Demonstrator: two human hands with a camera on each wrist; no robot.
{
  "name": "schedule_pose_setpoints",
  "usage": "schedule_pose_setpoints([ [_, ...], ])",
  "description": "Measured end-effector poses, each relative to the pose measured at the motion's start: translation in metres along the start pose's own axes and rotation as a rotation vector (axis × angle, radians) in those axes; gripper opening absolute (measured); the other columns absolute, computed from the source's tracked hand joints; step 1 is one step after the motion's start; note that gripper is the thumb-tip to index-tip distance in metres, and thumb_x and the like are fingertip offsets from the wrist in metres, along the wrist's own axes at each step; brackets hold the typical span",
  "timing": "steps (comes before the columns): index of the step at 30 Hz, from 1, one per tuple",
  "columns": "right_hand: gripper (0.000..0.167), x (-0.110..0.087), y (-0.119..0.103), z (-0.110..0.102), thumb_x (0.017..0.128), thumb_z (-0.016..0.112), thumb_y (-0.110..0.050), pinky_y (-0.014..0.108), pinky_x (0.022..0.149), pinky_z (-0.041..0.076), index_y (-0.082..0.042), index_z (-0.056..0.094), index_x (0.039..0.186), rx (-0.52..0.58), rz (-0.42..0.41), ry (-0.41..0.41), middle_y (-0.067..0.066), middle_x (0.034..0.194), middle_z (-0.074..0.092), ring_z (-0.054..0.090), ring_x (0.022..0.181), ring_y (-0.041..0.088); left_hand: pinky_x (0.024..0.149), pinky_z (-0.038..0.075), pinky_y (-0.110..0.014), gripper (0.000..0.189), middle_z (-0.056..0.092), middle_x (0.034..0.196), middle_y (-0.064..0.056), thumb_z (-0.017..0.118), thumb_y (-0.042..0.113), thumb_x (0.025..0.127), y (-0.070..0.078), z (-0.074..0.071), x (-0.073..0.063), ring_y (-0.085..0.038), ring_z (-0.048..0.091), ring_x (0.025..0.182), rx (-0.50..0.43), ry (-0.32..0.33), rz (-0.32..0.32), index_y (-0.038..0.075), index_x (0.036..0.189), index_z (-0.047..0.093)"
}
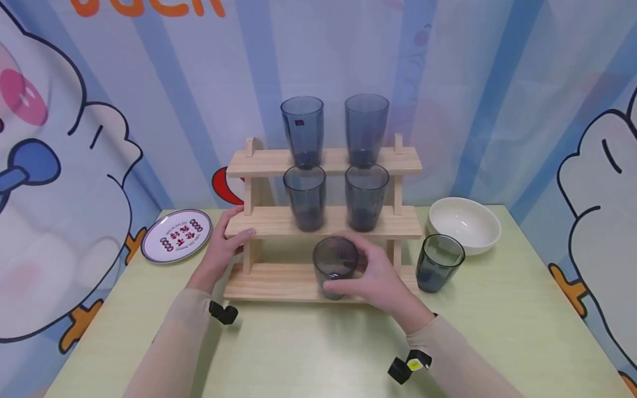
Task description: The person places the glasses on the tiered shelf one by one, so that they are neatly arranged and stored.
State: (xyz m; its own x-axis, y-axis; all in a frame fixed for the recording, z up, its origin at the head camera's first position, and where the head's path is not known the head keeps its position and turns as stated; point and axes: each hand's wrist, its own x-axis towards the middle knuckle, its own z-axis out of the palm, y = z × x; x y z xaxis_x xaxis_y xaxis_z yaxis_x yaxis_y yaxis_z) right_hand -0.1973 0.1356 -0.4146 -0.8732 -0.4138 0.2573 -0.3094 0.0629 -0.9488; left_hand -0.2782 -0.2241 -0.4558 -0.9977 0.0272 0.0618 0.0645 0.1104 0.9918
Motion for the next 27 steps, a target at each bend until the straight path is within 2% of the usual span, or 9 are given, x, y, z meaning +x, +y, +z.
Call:
schedule_pose_setpoints([
  [10,0.081,0.021,0.005,0.02,0.078,0.093,-0.005,0.035,0.094,0.058,-0.011,0.055,0.15,0.023,-0.025,-0.023,0.011,0.138,0.063,0.067,0.116,0.033,0.112,0.043,-0.064,0.066,0.035,0.159,-0.011,0.074,0.025,0.098,0.002,0.0,-0.001,-0.038,0.046,0.136,0.009,0.005,0.003,0.03,0.156,0.042],
  [14,0.08,0.024,0.007,0.026,0.077,0.093,-0.004,0.038,0.093,0.059,-0.011,0.056,0.148,0.039,-0.022,-0.028,0.011,0.137,0.063,0.068,0.114,0.034,0.111,0.044,-0.063,0.066,0.035,0.159,-0.011,0.074,0.024,0.099,0.0,0.0,-0.001,-0.039,0.047,0.135,0.004,0.0,0.008,0.031,0.156,0.042],
  [21,0.079,0.026,0.008,0.032,0.078,0.092,-0.005,0.051,0.097,0.057,-0.012,0.056,0.149,0.042,-0.004,-0.04,0.011,0.136,0.064,0.067,0.116,0.037,0.111,0.044,-0.062,0.065,0.036,0.16,-0.012,0.073,0.024,0.1,-0.002,-0.001,0.0,-0.039,0.049,0.134,0.013,-0.007,0.026,0.029,0.156,0.042],
  [27,0.079,0.027,0.006,0.033,0.079,0.092,-0.007,0.047,0.098,0.056,-0.014,0.056,0.148,0.018,0.012,-0.039,0.011,0.137,0.063,0.067,0.116,0.035,0.11,0.044,-0.062,0.065,0.036,0.159,-0.012,0.073,0.022,0.099,-0.001,-0.001,-0.001,-0.038,0.048,0.134,0.009,-0.002,0.027,0.029,0.156,0.042],
])
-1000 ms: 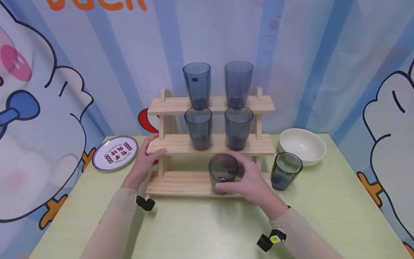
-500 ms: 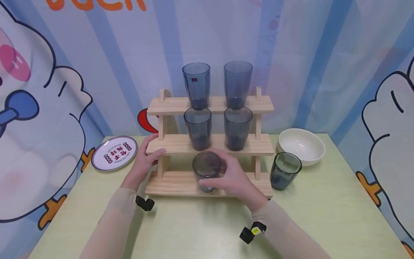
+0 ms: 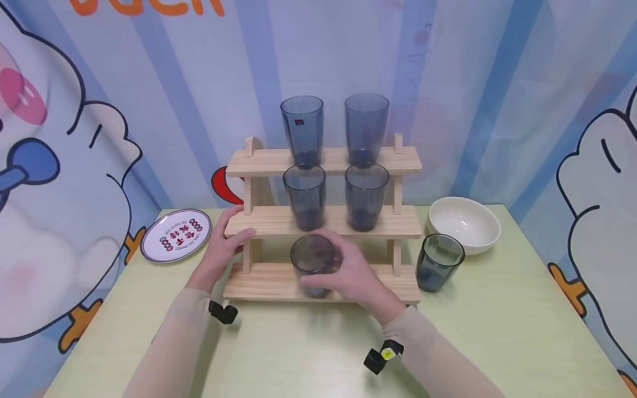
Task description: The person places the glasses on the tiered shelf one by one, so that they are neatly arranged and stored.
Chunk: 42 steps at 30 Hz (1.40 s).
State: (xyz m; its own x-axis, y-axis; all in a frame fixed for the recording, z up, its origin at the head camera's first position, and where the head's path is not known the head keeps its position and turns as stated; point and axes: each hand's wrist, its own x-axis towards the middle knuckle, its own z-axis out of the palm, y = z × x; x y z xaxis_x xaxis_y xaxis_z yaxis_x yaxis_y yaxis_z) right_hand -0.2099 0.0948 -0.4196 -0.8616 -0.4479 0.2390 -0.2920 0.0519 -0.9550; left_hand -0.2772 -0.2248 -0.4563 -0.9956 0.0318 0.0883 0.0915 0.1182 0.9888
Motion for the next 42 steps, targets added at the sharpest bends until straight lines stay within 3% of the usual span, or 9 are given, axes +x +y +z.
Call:
schedule_pose_setpoints([
  [8,0.078,0.002,0.001,0.003,0.079,0.092,-0.008,0.04,0.096,0.057,-0.019,0.056,0.147,-0.01,0.018,0.014,0.012,0.139,0.061,0.067,0.115,0.032,0.11,0.045,-0.061,0.065,0.036,0.159,-0.011,0.073,0.02,0.099,0.001,0.0,-0.001,-0.037,0.048,0.133,-0.003,0.005,0.002,0.027,0.156,0.043],
  [21,0.081,0.001,0.001,0.008,0.08,0.093,-0.015,0.048,0.097,0.055,-0.023,0.052,0.149,-0.094,0.034,0.048,0.01,0.14,0.06,0.066,0.118,0.031,0.111,0.044,-0.062,0.064,0.035,0.158,-0.011,0.073,0.021,0.099,-0.001,-0.001,0.0,-0.037,0.048,0.134,0.0,0.008,-0.007,0.028,0.155,0.043],
  [27,0.087,-0.001,-0.002,0.008,0.08,0.093,-0.021,0.056,0.105,0.051,-0.022,0.047,0.154,-0.15,0.042,0.051,0.009,0.146,0.056,0.062,0.127,0.033,0.11,0.045,-0.062,0.066,0.036,0.159,-0.011,0.074,0.021,0.099,-0.001,0.0,0.0,-0.037,0.049,0.133,-0.003,0.002,0.002,0.028,0.156,0.042],
  [33,0.093,-0.009,-0.001,0.0,0.08,0.094,-0.024,0.058,0.111,0.046,-0.023,0.043,0.157,-0.202,0.027,0.055,0.006,0.147,0.057,0.057,0.134,0.03,0.109,0.046,-0.06,0.066,0.036,0.159,-0.012,0.074,0.021,0.099,-0.001,0.0,-0.001,-0.037,0.05,0.132,-0.013,0.0,0.002,0.028,0.156,0.042],
  [42,0.09,-0.028,-0.002,-0.024,0.08,0.093,-0.014,0.052,0.113,0.047,-0.012,0.044,0.156,-0.198,-0.013,0.057,0.009,0.149,0.057,0.055,0.138,0.032,0.11,0.045,-0.061,0.065,0.036,0.159,-0.011,0.074,0.02,0.099,-0.003,0.0,0.0,-0.037,0.05,0.133,-0.004,0.009,0.007,0.029,0.155,0.043],
])
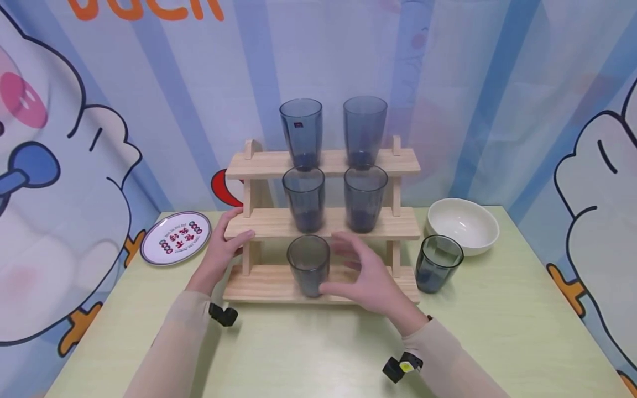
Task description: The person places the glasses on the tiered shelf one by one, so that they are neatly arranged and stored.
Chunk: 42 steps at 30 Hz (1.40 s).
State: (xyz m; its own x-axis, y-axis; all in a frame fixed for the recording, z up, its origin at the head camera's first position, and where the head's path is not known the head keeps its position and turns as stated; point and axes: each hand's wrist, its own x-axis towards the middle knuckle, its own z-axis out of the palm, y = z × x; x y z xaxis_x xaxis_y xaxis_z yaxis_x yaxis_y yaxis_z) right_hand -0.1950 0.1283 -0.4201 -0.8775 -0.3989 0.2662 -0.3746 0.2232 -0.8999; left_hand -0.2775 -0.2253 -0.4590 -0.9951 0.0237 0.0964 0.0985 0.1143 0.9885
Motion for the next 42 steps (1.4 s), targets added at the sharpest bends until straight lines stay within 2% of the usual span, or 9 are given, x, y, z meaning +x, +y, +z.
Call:
schedule_pose_setpoints([
  [5,0.083,-0.013,0.004,-0.019,0.082,0.091,-0.008,0.038,0.113,0.047,-0.016,0.048,0.153,-0.018,-0.046,0.011,0.01,0.15,0.057,0.053,0.139,0.034,0.111,0.045,-0.062,0.064,0.035,0.159,-0.009,0.074,0.021,0.099,0.0,0.0,0.0,-0.037,0.049,0.134,0.003,0.004,-0.008,0.031,0.155,0.043],
  [7,0.082,-0.017,0.006,-0.027,0.082,0.09,-0.006,0.034,0.112,0.047,-0.016,0.05,0.152,-0.032,-0.077,0.026,0.012,0.15,0.057,0.053,0.139,0.032,0.111,0.044,-0.063,0.065,0.035,0.16,-0.01,0.073,0.021,0.099,-0.001,0.0,0.0,-0.037,0.048,0.135,0.003,0.0,-0.008,0.03,0.156,0.043],
  [13,0.079,-0.029,0.006,-0.049,0.08,0.089,0.004,0.021,0.107,0.048,-0.013,0.055,0.149,-0.104,-0.139,0.09,0.014,0.146,0.058,0.055,0.134,0.008,0.112,0.043,-0.063,0.065,0.033,0.161,-0.011,0.072,0.021,0.1,-0.001,-0.001,0.001,-0.038,0.047,0.136,-0.001,-0.008,-0.006,0.027,0.157,0.041],
  [21,0.079,-0.042,-0.006,-0.075,0.078,0.088,0.008,0.015,0.105,0.045,-0.009,0.055,0.148,-0.196,-0.139,0.163,0.012,0.145,0.058,0.052,0.135,0.001,0.11,0.046,-0.061,0.065,0.036,0.159,-0.012,0.073,0.02,0.1,-0.001,-0.001,0.001,-0.037,0.051,0.132,0.001,-0.002,-0.005,0.028,0.156,0.042],
  [35,0.087,-0.06,-0.003,-0.109,0.074,0.087,0.015,0.01,0.103,0.043,-0.004,0.052,0.15,-0.3,-0.148,0.286,-0.011,0.146,0.057,0.052,0.132,-0.003,0.109,0.046,-0.06,0.065,0.037,0.158,-0.011,0.074,0.022,0.099,0.002,0.0,0.0,-0.036,0.049,0.132,0.002,-0.002,-0.013,0.028,0.156,0.042],
  [38,0.088,-0.063,0.001,-0.115,0.074,0.089,0.012,0.007,0.102,0.041,-0.006,0.051,0.152,-0.335,-0.12,0.315,-0.017,0.145,0.054,0.049,0.132,-0.008,0.11,0.045,-0.061,0.065,0.036,0.158,-0.011,0.074,0.022,0.099,0.002,0.0,0.0,-0.037,0.048,0.134,0.003,-0.003,-0.015,0.028,0.156,0.042],
  [42,0.089,-0.066,0.009,-0.123,0.076,0.09,0.006,0.004,0.101,0.039,-0.01,0.049,0.154,-0.351,-0.06,0.345,-0.012,0.147,0.054,0.045,0.133,-0.011,0.111,0.044,-0.062,0.065,0.036,0.158,-0.011,0.074,0.023,0.099,0.002,0.0,0.001,-0.037,0.048,0.134,0.005,-0.002,-0.019,0.029,0.156,0.042],
])
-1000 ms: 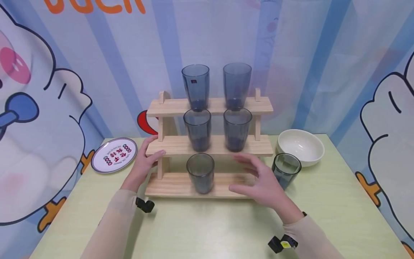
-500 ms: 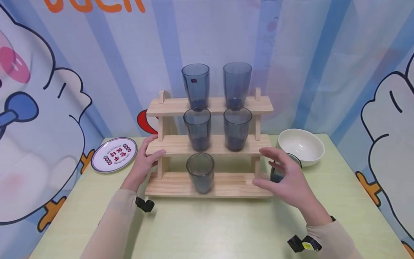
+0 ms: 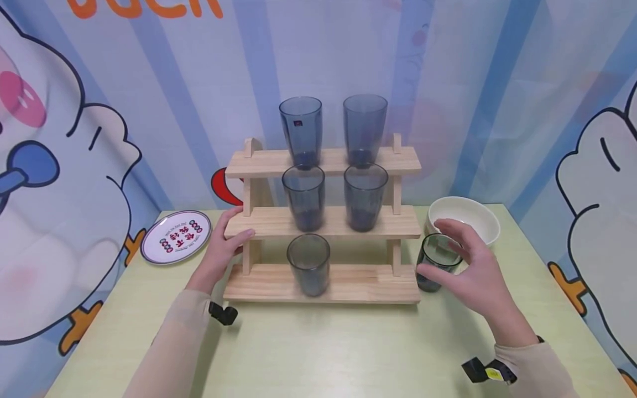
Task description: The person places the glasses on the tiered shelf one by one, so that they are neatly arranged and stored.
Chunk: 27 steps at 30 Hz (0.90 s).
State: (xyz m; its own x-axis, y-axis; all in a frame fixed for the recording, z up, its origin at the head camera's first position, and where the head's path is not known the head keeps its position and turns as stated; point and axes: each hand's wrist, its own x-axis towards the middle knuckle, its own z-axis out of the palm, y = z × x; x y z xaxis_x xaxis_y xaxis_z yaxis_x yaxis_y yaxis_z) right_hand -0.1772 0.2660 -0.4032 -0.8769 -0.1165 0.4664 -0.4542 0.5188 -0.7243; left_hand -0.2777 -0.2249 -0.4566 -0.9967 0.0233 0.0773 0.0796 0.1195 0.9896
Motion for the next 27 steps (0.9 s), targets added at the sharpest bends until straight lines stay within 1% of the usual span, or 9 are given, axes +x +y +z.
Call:
schedule_pose_setpoints([
  [5,0.091,0.0,0.01,-0.004,0.081,0.09,-0.004,0.003,0.102,0.035,-0.018,0.044,0.158,-0.038,0.081,0.003,0.004,0.154,0.05,0.041,0.136,-0.01,0.111,0.044,-0.062,0.065,0.035,0.159,-0.01,0.074,0.024,0.099,-0.001,-0.001,0.001,-0.038,0.048,0.135,0.005,0.003,-0.007,0.029,0.156,0.042],
  [9,0.096,0.0,0.017,-0.006,0.086,0.089,-0.016,0.003,0.104,0.03,-0.022,0.035,0.164,-0.083,0.124,-0.01,0.015,0.162,0.042,0.039,0.15,0.017,0.111,0.045,-0.062,0.065,0.035,0.159,-0.01,0.074,0.024,0.099,-0.002,-0.001,0.001,-0.038,0.048,0.134,0.006,0.001,-0.004,0.029,0.156,0.042],
  [12,0.098,0.0,0.022,-0.007,0.087,0.089,-0.019,0.002,0.103,0.029,-0.021,0.03,0.165,-0.083,0.144,-0.021,0.019,0.163,0.038,0.036,0.149,0.042,0.111,0.045,-0.062,0.065,0.035,0.159,-0.01,0.074,0.025,0.099,-0.002,-0.001,0.002,-0.038,0.048,0.134,0.007,-0.002,-0.004,0.03,0.156,0.043],
  [15,0.1,-0.001,0.027,-0.007,0.088,0.088,-0.02,0.007,0.108,0.03,-0.02,0.027,0.166,-0.074,0.174,-0.033,0.021,0.164,0.036,0.036,0.146,0.049,0.111,0.045,-0.062,0.065,0.035,0.159,-0.01,0.074,0.025,0.099,-0.002,-0.001,0.002,-0.038,0.048,0.134,0.004,-0.004,-0.003,0.03,0.156,0.043],
  [18,0.102,-0.002,0.033,-0.006,0.089,0.087,-0.022,0.039,0.122,0.036,-0.021,0.022,0.168,-0.053,0.216,-0.049,0.024,0.164,0.034,0.036,0.145,0.053,0.111,0.044,-0.062,0.065,0.034,0.159,-0.01,0.074,0.024,0.099,-0.001,0.0,0.001,-0.038,0.047,0.135,0.001,-0.005,-0.003,0.03,0.156,0.043],
  [20,0.103,-0.002,0.038,-0.005,0.09,0.086,-0.023,0.063,0.116,0.035,-0.02,0.019,0.168,-0.033,0.248,-0.06,0.026,0.164,0.034,0.035,0.145,0.055,0.111,0.044,-0.062,0.065,0.034,0.16,-0.01,0.074,0.024,0.099,-0.001,0.0,0.001,-0.038,0.047,0.135,-0.001,-0.005,-0.005,0.03,0.156,0.042],
  [22,0.103,-0.002,0.042,-0.003,0.091,0.085,-0.023,0.075,0.106,0.035,-0.018,0.017,0.169,-0.016,0.274,-0.073,0.028,0.164,0.034,0.036,0.143,0.058,0.111,0.044,-0.062,0.065,0.034,0.16,-0.01,0.074,0.024,0.099,-0.001,0.0,0.001,-0.038,0.047,0.135,-0.001,-0.005,-0.008,0.03,0.156,0.043],
  [25,0.102,-0.004,0.048,-0.001,0.092,0.084,-0.023,0.046,0.106,0.05,-0.012,0.016,0.168,-0.019,0.292,-0.085,0.029,0.161,0.038,0.041,0.14,0.054,0.111,0.044,-0.062,0.065,0.035,0.159,-0.009,0.074,0.025,0.099,-0.001,0.0,0.001,-0.038,0.047,0.136,0.005,0.0,-0.011,0.03,0.156,0.043],
  [27,0.101,-0.004,0.052,0.001,0.092,0.084,-0.021,0.022,0.096,0.05,-0.009,0.018,0.167,-0.023,0.285,-0.084,0.028,0.158,0.042,0.049,0.136,0.041,0.112,0.044,-0.062,0.065,0.035,0.159,-0.009,0.074,0.025,0.099,-0.001,0.0,0.001,-0.037,0.047,0.136,0.009,0.003,-0.012,0.03,0.156,0.042],
])
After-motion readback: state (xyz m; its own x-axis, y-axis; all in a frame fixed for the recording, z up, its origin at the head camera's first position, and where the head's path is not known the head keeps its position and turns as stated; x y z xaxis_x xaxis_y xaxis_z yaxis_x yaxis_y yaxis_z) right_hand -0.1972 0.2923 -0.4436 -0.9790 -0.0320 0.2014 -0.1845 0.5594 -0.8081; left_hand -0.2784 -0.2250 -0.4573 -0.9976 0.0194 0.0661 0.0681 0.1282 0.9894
